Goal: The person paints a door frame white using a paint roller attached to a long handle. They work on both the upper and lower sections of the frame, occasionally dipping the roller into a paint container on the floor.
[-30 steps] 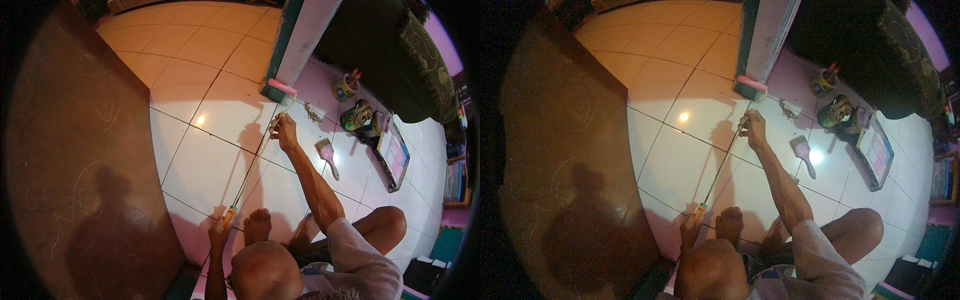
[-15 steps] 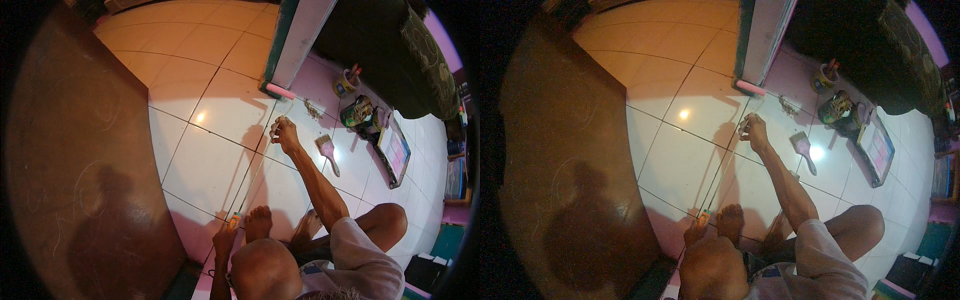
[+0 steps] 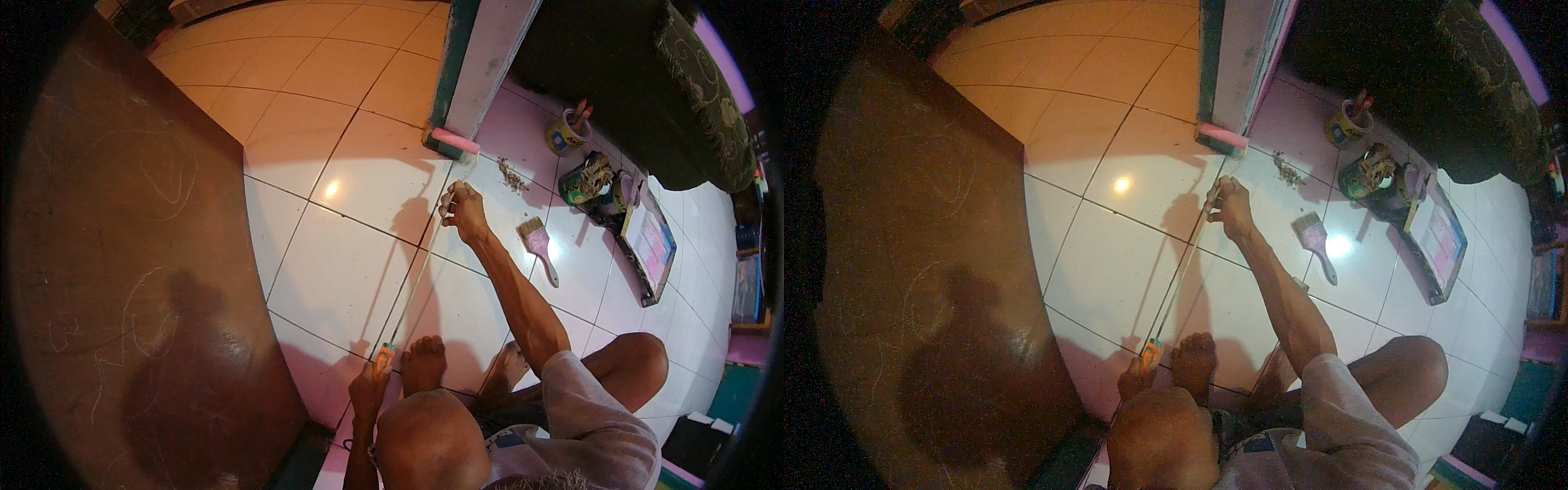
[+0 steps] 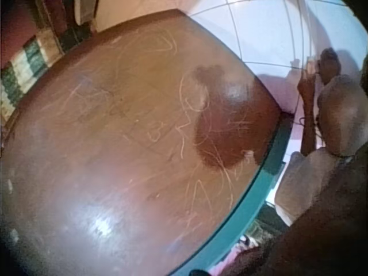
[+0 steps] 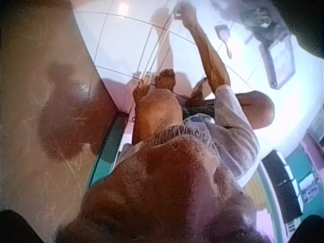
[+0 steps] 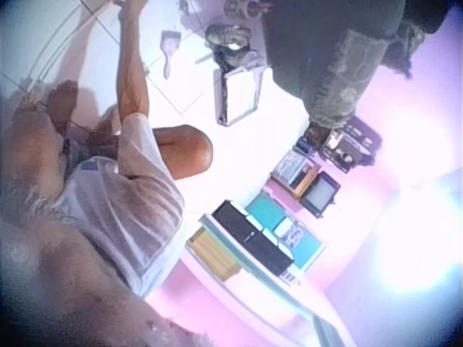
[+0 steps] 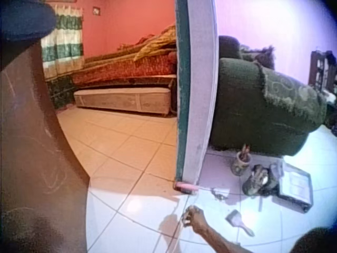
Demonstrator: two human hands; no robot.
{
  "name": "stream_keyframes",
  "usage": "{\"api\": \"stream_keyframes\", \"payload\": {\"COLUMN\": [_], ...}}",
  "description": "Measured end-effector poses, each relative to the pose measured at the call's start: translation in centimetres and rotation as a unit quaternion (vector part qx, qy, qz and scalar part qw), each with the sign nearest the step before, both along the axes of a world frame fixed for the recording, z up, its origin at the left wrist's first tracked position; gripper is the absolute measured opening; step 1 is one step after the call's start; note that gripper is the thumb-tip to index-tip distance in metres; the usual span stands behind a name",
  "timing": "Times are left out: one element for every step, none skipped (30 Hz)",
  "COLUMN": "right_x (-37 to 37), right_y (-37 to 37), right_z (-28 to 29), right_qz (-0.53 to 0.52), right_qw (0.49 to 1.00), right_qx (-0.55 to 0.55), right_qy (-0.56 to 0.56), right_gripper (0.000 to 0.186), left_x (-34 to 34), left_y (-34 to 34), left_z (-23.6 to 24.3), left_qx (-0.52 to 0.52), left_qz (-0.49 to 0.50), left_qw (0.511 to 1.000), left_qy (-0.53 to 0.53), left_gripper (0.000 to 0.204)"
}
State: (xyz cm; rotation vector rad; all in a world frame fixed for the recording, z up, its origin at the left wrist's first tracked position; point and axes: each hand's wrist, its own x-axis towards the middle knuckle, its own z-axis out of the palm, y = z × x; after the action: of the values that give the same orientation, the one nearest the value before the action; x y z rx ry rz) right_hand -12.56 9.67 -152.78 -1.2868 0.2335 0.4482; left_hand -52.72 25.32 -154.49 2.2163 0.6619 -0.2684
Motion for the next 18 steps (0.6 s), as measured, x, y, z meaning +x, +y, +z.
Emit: {"api": "stream_keyframes", "payload": {"right_x": [0.2, 0.3, 0.4, 0.4, 0.4, 0.4, 0.4, 0.4, 0.4, 0.5, 0.7, 0.5, 0.3, 0.0, 0.1, -0.1, -0.4, -0.7], "right_y": [0.0, 0.0, 0.0, 0.1, 0.1, 0.1, 0.1, 0.0, 0.1, 0.1, 0.0, 0.1, 0.1, 0.0, -0.3, -0.6, -0.6, -0.8], "right_z": [0.0, 0.0, 0.1, 0.1, 0.2, 0.2, 0.2, 0.1, 0.4, 0.6, 1.0, 1.4, 1.9, 2.4, 2.7, 2.4, 2.0, 1.5], "right_qz": [0.000, -0.001, -0.002, -0.003, -0.003, -0.005, -0.007, -0.009, -0.009, -0.010, -0.010, -0.009, -0.006, -0.003, -0.003, 0.000, 0.001, 0.002], "right_qw": [1.000, 1.000, 1.000, 1.000, 1.000, 1.000, 1.000, 1.000, 1.000, 1.000, 1.000, 0.999, 0.999, 0.999, 0.999, 0.999, 1.000, 1.000], "right_qx": [-0.001, -0.002, -0.002, 0.002, 0.006, 0.010, 0.010, 0.011, 0.011, 0.012, 0.013, 0.013, 0.016, 0.020, 0.023, 0.021, 0.019, 0.017], "right_qy": [0.002, 0.003, 0.004, 0.007, 0.009, 0.013, 0.008, 0.003, -0.001, -0.013, -0.025, -0.035, -0.036, -0.038, -0.042, -0.039, -0.025, -0.011], "right_gripper": [0.023, 0.023, 0.023, 0.023, 0.022, 0.022, 0.022, 0.022, 0.022, 0.023, 0.023, 0.024, 0.023, 0.022, 0.021, 0.022, 0.022, 0.022], "left_x": [0.2, 0.4, 0.4, 0.7, 0.7, 0.7, 0.8, 0.9, 1.0, 1.1, 0.9, 0.7, 0.1, -0.4, 0.2, 0.7, 0.6, 0.4], "left_y": [0.1, 0.2, 0.2, 0.4, 0.5, 0.6, 0.7, 0.7, 0.6, 0.6, 0.7, 0.8, 0.7, 0.6, 0.1, -0.3, -0.5, -0.6], "left_z": [0.1, 0.1, 0.2, 0.4, 0.4, 0.4, 0.5, 0.6, 0.9, 1.1, 0.2, -0.4, -0.8, -1.2, -0.4, 0.4, 0.5, 0.5], "left_qx": [-0.005, -0.010, -0.009, -0.010, 0.004, 0.017, 0.030, 0.028, 0.025, 0.022, 0.033, 0.044, 0.037, 0.031, 0.007, -0.017, -0.019, -0.017], "left_qz": [0.003, 0.004, 0.004, 0.003, -0.004, -0.011, -0.019, -0.014, -0.008, -0.002, -0.025, -0.048, -0.043, -0.038, -0.008, 0.023, 0.029, 0.026], "left_qw": [1.000, 1.000, 1.000, 1.000, 1.000, 0.999, 0.999, 0.999, 1.000, 1.000, 0.999, 0.997, 0.997, 0.998, 1.000, 1.000, 0.999, 0.999], "left_qy": [-0.008, -0.015, -0.018, -0.021, -0.023, -0.024, -0.026, -0.017, -0.007, 0.002, -0.026, -0.051, -0.048, -0.045, -0.017, 0.013, 0.025, 0.030], "left_gripper": [0.042, 0.042, 0.041, 0.041, 0.041, 0.041, 0.040, 0.040, 0.040, 0.039, 0.039, 0.040, 0.040, 0.040, 0.041, 0.041, 0.041, 0.041]}}
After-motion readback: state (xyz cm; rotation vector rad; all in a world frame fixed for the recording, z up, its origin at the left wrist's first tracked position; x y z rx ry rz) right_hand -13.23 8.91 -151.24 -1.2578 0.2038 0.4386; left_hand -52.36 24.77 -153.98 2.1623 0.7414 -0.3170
